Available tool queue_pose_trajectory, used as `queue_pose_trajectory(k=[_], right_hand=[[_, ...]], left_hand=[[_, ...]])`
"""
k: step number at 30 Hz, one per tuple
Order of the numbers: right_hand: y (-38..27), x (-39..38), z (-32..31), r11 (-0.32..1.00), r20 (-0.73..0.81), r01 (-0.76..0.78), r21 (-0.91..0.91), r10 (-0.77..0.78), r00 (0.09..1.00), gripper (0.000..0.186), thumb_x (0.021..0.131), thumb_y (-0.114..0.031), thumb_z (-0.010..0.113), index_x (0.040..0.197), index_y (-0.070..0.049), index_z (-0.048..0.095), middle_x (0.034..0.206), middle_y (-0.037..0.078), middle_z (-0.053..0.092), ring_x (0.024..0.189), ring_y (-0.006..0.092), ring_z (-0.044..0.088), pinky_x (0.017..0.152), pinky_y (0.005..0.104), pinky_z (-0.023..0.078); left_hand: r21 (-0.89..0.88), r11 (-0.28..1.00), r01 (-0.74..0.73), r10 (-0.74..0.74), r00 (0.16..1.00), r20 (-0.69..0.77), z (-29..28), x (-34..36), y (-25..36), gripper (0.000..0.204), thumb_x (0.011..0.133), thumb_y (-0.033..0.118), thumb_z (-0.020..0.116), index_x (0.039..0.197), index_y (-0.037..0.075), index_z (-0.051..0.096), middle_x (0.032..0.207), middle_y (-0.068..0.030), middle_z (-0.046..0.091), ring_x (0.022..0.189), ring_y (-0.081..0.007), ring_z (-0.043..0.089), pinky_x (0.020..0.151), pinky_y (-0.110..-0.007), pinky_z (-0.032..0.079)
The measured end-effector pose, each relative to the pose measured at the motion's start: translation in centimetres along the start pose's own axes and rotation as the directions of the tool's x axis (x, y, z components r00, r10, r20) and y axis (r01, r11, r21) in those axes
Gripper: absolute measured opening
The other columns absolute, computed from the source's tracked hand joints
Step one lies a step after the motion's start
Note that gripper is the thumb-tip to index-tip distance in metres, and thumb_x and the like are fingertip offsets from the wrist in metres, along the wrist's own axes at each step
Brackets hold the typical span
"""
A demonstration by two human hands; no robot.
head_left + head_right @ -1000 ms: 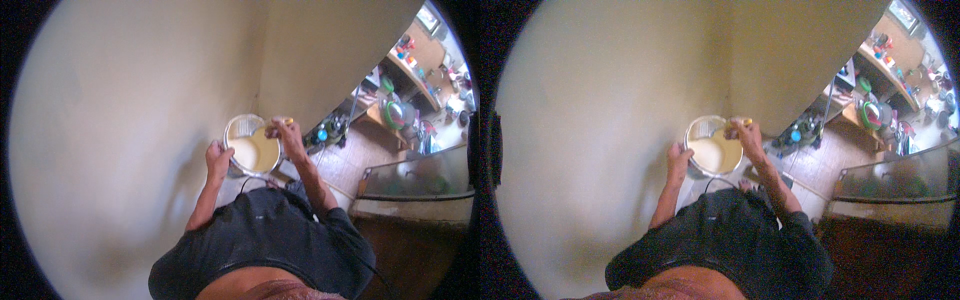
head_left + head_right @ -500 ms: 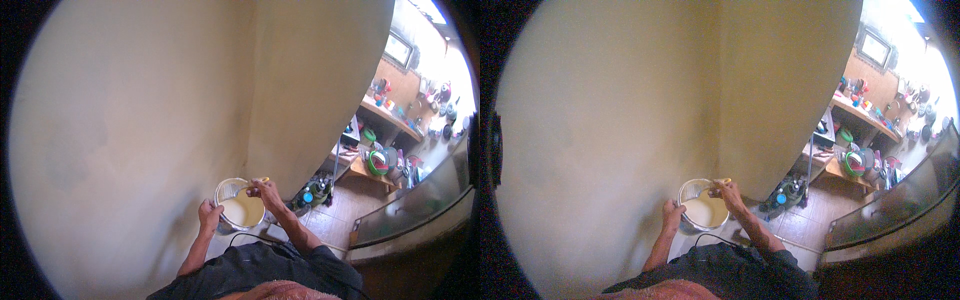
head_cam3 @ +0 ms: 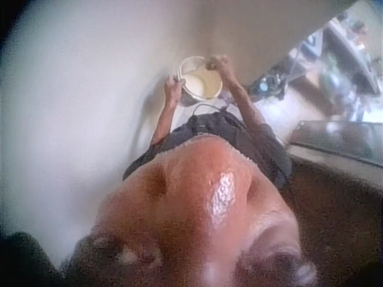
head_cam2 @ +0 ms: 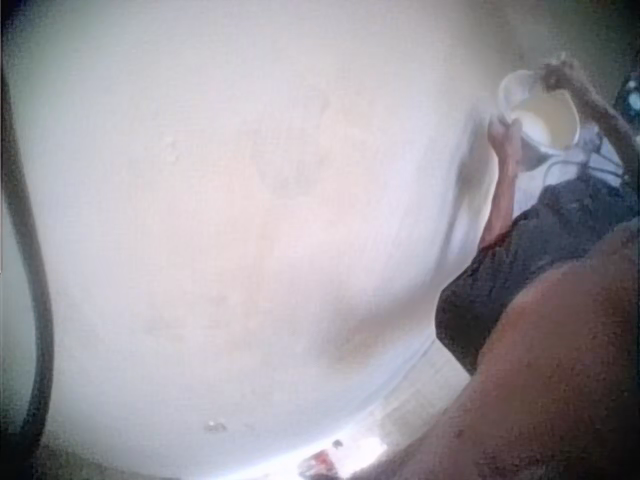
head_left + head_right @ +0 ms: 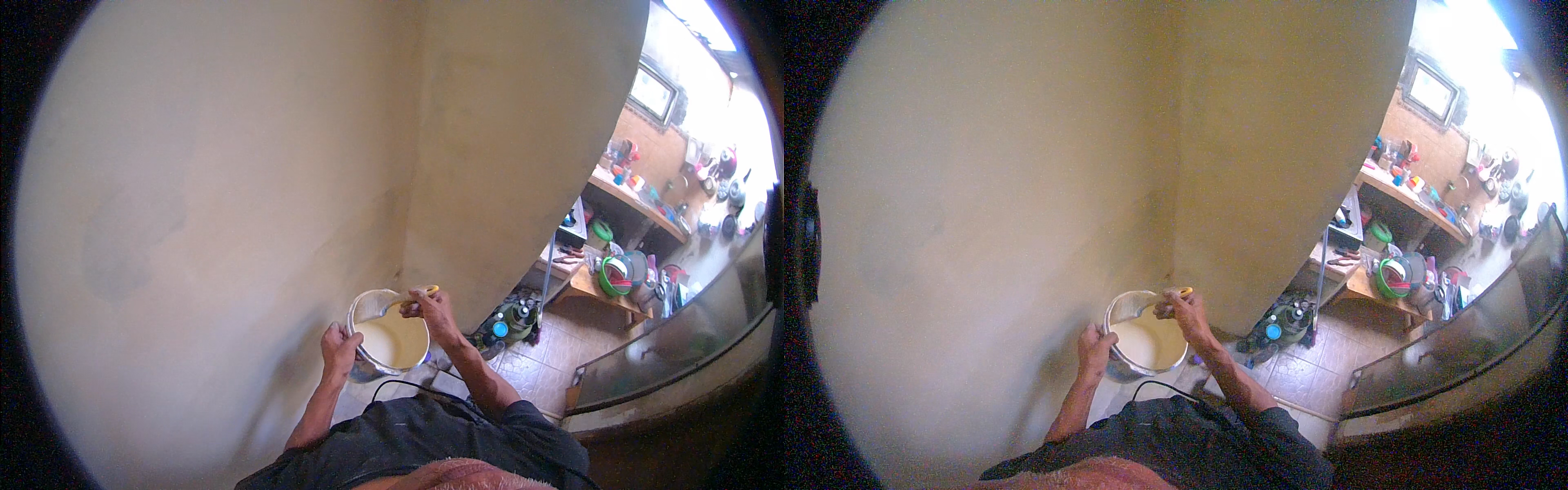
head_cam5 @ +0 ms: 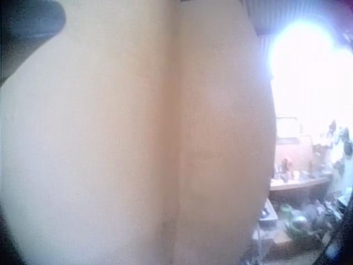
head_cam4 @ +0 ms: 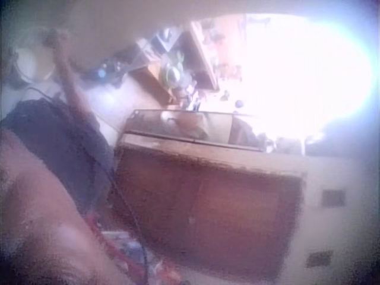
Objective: The person paints a wall using a paintbrush, repeatedly dipping the brush into a bucket of light-colored paint and applying it to the surface.
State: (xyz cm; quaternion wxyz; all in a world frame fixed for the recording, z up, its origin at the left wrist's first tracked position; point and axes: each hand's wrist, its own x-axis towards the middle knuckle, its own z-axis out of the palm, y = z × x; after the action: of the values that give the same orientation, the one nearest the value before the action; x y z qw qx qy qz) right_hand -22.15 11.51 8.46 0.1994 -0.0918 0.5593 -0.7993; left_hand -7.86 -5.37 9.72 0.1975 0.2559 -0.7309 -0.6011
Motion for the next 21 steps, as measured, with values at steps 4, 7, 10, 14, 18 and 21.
queue_pose_trajectory(k=[4,7,10,14,18,21], right_hand=[[-2.4,0.3,-2.0,0.985,-0.065,0.170,0.028,-0.168,0.984,0.021,0.087,-0.019,0.059,0.086,0.002,0.059,0.073,0.013,0.064,0.061,0.0196,0.065,0.057,0.0320,0.056],[-7.0,1.8,-3.6,0.895,-0.074,0.446,-0.006,-0.446,0.892,0.019,0.086,-0.020,0.060,0.083,-0.001,0.061,0.075,0.011,0.065,0.063,0.0180,0.064,0.058,0.0321,0.054],[-12.6,6.4,-5.0,0.753,-0.148,0.628,-0.194,-0.656,0.741,0.018,0.089,-0.017,0.057,0.087,0.001,0.062,0.077,0.011,0.066,0.067,0.0195,0.064,0.063,0.0338,0.053],[-23.6,12.9,-3.8,0.393,-0.100,0.848,-0.355,-0.918,0.383,0.017,0.090,-0.012,0.055,0.089,0.002,0.063,0.085,0.011,0.066,0.074,0.0210,0.065,0.070,0.0340,0.053],[-32.8,19.8,0.4,0.225,-0.049,0.875,-0.428,-0.973,0.227,0.020,0.089,-0.014,0.056,0.096,0.004,0.062,0.091,0.012,0.066,0.079,0.0186,0.065,0.074,0.0314,0.053],[-38.0,25.9,-0.5,-0.084,0.094,0.780,-0.620,-0.995,-0.032,0.022,0.088,-0.016,0.058,0.099,0.002,0.063,0.088,0.012,0.067,0.078,0.0199,0.066,0.072,0.0314,0.053]], left_hand=[[-0.016,1.000,0.021,-0.021,1.000,-0.009,-0.1,0.5,-1.3,0.020,0.066,0.008,0.064,0.070,0.001,0.046,0.062,-0.0085,0.054,0.046,-0.0152,0.056,0.037,-0.030,0.048],[0.020,0.999,0.039,-0.039,0.999,-0.033,-0.3,0.6,-1.1,0.019,0.066,0.008,0.064,0.070,0.001,0.047,0.063,-0.0088,0.054,0.047,-0.0151,0.055,0.038,-0.029,0.047],[0.116,0.993,0.026,-0.019,0.998,-0.054,-0.7,1.2,-3.9,0.019,0.065,0.008,0.064,0.071,0.000,0.048,0.064,-0.0092,0.054,0.049,-0.0162,0.056,0.040,-0.030,0.047],[0.188,0.978,0.086,-0.066,0.992,-0.108,-0.1,2.9,-9.3,0.020,0.064,0.007,0.065,0.074,-0.001,0.050,0.066,-0.0096,0.055,0.051,-0.0180,0.057,0.042,-0.031,0.046],[0.055,0.991,0.118,-0.103,0.968,-0.227,-2.0,3.3,-19.1,0.021,0.063,0.005,0.066,0.072,-0.002,0.048,0.066,-0.0095,0.053,0.052,-0.0186,0.057,0.041,-0.032,0.046],[-0.141,0.957,0.255,-0.284,0.924,-0.258,-1.7,1.7,-13.9,0.022,0.062,0.003,0.065,0.070,-0.001,0.046,0.065,-0.0084,0.051,0.052,-0.0196,0.056,0.038,-0.033,0.046]])
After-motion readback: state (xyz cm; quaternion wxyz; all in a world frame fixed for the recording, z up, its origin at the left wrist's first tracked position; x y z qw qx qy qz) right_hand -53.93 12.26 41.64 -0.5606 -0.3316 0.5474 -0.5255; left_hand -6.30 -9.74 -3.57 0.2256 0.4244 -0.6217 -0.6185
